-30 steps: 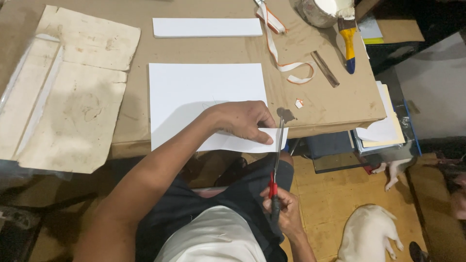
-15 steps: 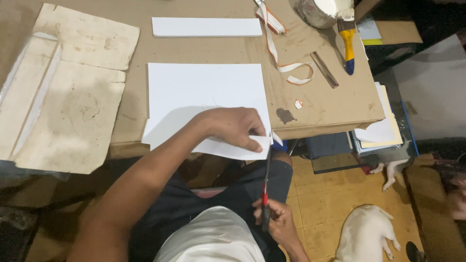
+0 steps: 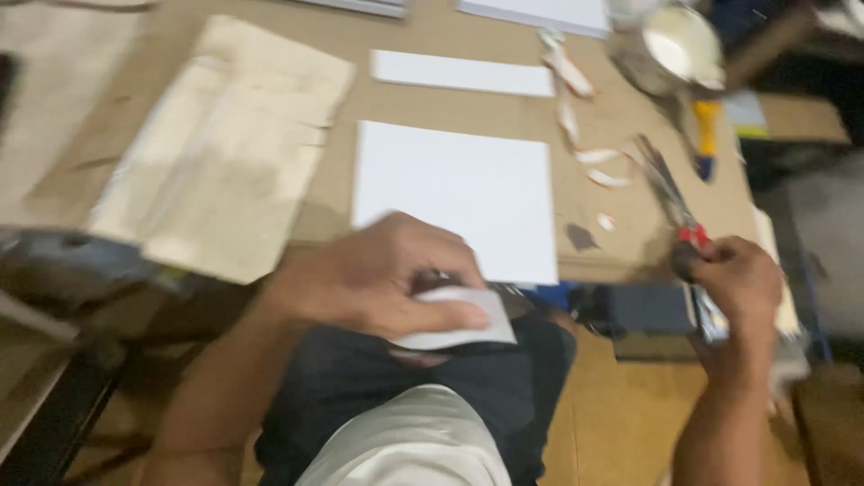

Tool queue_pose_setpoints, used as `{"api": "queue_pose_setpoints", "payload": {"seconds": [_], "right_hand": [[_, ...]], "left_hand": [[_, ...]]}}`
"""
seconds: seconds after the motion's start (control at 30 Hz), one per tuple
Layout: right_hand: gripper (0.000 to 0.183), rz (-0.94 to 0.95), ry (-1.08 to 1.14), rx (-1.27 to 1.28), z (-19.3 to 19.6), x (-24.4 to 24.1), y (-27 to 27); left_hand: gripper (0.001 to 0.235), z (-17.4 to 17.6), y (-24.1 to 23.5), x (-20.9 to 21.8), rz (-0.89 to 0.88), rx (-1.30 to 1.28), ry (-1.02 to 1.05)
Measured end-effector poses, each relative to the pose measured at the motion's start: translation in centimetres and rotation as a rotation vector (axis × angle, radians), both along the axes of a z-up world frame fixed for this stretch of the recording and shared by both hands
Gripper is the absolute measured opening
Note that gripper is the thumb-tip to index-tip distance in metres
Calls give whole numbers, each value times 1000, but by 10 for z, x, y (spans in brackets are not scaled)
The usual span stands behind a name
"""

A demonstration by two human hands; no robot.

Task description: Assembling a folder cover by cutting and applying double-sided tape, peeling the backing, applying glue with a brush, and folding the paper.

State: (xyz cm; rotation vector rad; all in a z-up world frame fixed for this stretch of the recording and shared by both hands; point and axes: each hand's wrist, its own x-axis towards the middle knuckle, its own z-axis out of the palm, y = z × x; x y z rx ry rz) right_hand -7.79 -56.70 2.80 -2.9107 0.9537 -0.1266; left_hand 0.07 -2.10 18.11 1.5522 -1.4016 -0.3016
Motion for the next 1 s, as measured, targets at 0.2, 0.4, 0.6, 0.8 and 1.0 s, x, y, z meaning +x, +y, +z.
{"api": "queue_pose_setpoints", "payload": {"seconds": [0.2,0.4,0.6,0.8,1.0], "right_hand": [[43,158,47,152,-68,66,-116],[51,513,-290,519,-55,65,-25],[62,753,304,964,26,37,348],[18,531,119,943,93,55,488],[29,731,-125,1037,81,141,523]], "left_hand": [[28,-39,42,-52,288,48,193],[24,-74,73,-63,671,-156,80],[24,-99,55,-58,859,-319,-103],[72,-73,153,-82,924,-232,228],[18,-154,225,-90,1125,-15,514]]}}
